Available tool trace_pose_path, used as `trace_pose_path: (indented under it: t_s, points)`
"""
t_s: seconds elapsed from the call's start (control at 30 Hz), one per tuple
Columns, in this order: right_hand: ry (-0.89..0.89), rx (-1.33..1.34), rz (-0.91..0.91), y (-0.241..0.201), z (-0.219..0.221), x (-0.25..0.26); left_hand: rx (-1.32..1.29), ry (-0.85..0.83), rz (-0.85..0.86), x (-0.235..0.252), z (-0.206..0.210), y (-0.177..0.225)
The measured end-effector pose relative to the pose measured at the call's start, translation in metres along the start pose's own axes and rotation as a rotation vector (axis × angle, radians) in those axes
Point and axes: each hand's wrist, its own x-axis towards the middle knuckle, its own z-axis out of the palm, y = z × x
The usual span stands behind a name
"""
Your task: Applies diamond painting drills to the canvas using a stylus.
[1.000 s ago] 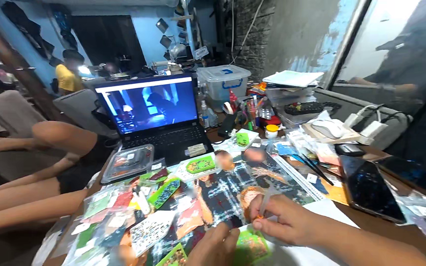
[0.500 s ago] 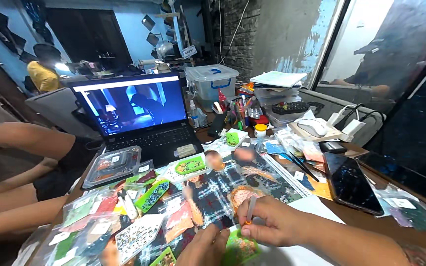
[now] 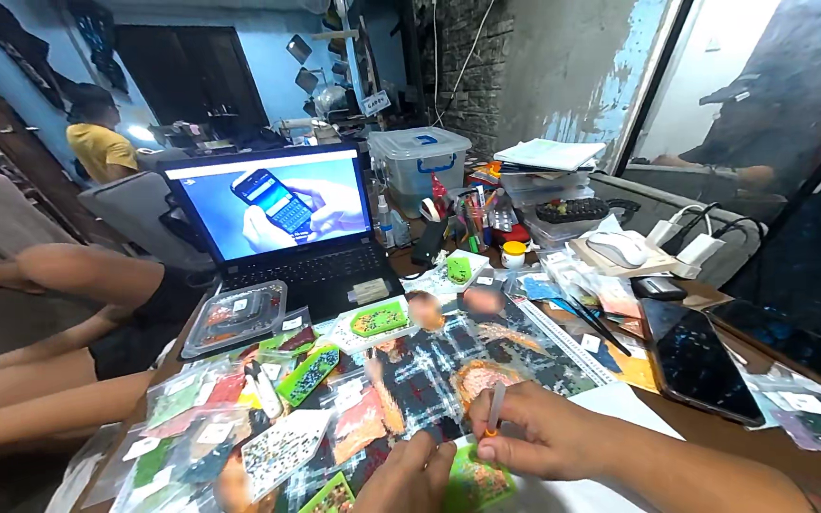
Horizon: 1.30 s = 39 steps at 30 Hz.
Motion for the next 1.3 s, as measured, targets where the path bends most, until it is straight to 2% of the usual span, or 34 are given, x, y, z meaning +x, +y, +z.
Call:
trace_pose_path:
  t_s: [1.3]
  points:
    - [-0.023,-0.031,-0.018,0.0025,-0.0005,-0.0019,0.013,0.088,0.064,0.0001,0.0079,-0.0039]
